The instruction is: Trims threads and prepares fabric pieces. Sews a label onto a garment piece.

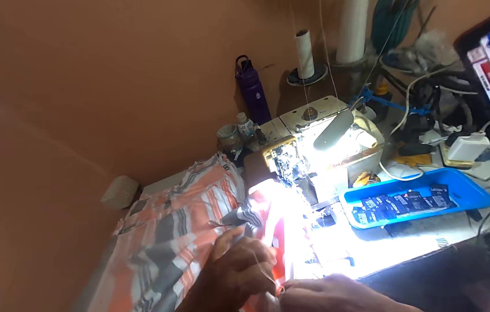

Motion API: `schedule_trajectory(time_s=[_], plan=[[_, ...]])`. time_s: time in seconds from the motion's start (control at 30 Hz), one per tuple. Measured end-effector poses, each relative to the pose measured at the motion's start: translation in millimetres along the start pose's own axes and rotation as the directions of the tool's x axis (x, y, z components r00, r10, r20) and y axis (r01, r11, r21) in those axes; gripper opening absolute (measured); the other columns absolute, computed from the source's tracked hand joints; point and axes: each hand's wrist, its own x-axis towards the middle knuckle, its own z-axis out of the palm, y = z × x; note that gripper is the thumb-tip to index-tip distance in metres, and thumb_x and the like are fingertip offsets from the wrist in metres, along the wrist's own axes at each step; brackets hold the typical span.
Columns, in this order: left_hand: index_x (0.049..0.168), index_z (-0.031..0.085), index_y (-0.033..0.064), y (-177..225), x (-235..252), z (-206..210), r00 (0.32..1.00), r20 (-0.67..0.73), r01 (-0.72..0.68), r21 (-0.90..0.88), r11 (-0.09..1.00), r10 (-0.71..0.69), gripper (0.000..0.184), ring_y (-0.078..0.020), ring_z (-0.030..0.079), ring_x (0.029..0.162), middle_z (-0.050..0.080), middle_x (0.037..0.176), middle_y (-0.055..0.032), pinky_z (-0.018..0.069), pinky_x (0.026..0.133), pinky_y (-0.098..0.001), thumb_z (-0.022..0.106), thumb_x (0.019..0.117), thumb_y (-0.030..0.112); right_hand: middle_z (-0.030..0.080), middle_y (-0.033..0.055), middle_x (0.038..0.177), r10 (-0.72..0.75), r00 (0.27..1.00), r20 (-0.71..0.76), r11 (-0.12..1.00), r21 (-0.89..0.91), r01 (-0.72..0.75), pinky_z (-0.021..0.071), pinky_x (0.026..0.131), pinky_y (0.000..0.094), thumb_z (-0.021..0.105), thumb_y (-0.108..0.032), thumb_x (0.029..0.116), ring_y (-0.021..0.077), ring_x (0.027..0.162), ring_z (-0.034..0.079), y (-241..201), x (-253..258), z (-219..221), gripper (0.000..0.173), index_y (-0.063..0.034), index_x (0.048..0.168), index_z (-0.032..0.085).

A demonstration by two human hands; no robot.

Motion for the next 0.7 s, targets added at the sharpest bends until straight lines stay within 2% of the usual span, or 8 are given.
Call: schedule_trajectory(time_s=[0.1,0.17,0.27,0.37,0.43,0.53,0.6,0.7], plan=[[0.079,0.059,0.0071,3,-5,-21,0.999,-0.016,0.043,0.030,0.999,-0.042,0.047,-0.0207,0.061,0.093,0.060,0.080,-0.0119,0.0282,0.110,-0.0437,0.055,0.1021,0.048,0.069,0.0180,0.121,0.109,0.945,-0.308,0.948,-0.255,-0.192,0.0557,0.068,0.0281,0.069,-0.015,0.0916,0.0179,0.087,0.069,27,-24,4,0.035,0.0006,0.123,0.067],[0.081,0.058,0.0063,3,-5,-31,0.996,-0.054,0.067,0.006,0.998,-0.066,0.039,-0.0176,0.061,0.098,0.062,0.084,-0.0111,0.0274,0.112,-0.0432,0.057,0.1033,0.038,0.072,0.0175,0.119,0.087,0.876,-0.474,0.777,-0.518,-0.357,0.0590,0.073,0.0386,0.069,-0.017,0.0866,0.0260,0.096,0.073,59,-31,23,0.036,-0.0015,0.119,0.072],[0.081,0.054,0.0092,-4,13,-32,0.998,-0.069,-0.002,-0.184,0.983,-0.011,0.034,-0.0014,0.059,0.106,0.061,0.092,-0.0009,0.0407,0.108,-0.0253,0.058,0.1038,0.034,0.071,0.0255,0.103,0.114,0.923,-0.368,0.914,-0.326,-0.243,0.0593,0.079,0.0498,0.072,-0.006,0.0863,0.0385,0.092,0.073,73,6,79,0.023,0.0073,0.106,0.073],[0.075,0.051,0.0057,-2,25,-29,0.998,-0.063,-0.009,-0.189,0.982,-0.003,0.038,-0.0067,0.057,0.083,0.054,0.075,-0.0048,0.0421,0.089,-0.0237,0.058,0.1034,0.030,0.069,0.0260,0.124,-0.061,0.943,-0.329,0.993,-0.118,0.023,0.0467,0.109,0.0431,0.062,-0.002,0.0940,0.0368,0.119,0.065,104,64,164,0.030,0.0099,0.120,0.070],[0.073,0.058,-0.0022,-3,12,-33,0.991,-0.081,0.108,-0.037,0.993,-0.111,0.043,-0.0129,0.054,0.075,0.056,0.068,-0.0113,0.0386,0.087,-0.0301,0.059,0.1024,0.030,0.055,0.0294,0.144,0.015,0.999,0.049,0.986,-0.168,-0.007,0.0295,0.123,0.0445,0.052,0.001,0.0998,0.0392,0.142,0.048,110,81,173,0.039,0.0136,0.136,0.057],[0.083,0.070,-0.0123,-12,-19,-31,0.939,-0.137,0.332,0.116,0.936,-0.316,0.040,-0.0151,0.056,0.080,0.063,0.074,-0.0179,0.0371,0.093,-0.0346,0.069,0.0955,0.026,0.056,0.0244,0.146,0.274,0.901,0.335,0.934,-0.317,-0.166,0.0349,0.118,0.0482,0.048,-0.004,0.1050,0.0356,0.141,0.049,99,92,149,0.038,0.0082,0.140,0.056],[0.082,0.068,-0.0115,-18,-36,-21,0.919,-0.175,0.376,0.112,0.920,-0.354,0.043,-0.0118,0.058,0.085,0.065,0.078,-0.0171,0.0402,0.095,-0.0291,0.068,0.0972,0.029,0.073,0.0221,0.113,0.156,0.984,0.090,0.923,-0.368,-0.112,0.0514,0.099,0.0503,0.056,-0.010,0.0990,0.0346,0.112,0.070,108,76,149,0.027,0.0053,0.113,0.073],[0.079,0.065,-0.0127,-17,-43,-3,0.918,-0.237,0.353,0.122,0.927,-0.318,0.046,-0.0200,0.059,0.085,0.065,0.078,-0.0230,0.0389,0.093,-0.0320,0.065,0.0992,0.028,0.073,0.0253,0.105,0.073,0.994,0.086,0.979,-0.199,-0.055,0.0448,0.103,0.0603,0.062,-0.008,0.0969,0.0422,0.109,0.068,127,50,138,0.020,0.0064,0.103,0.074]])
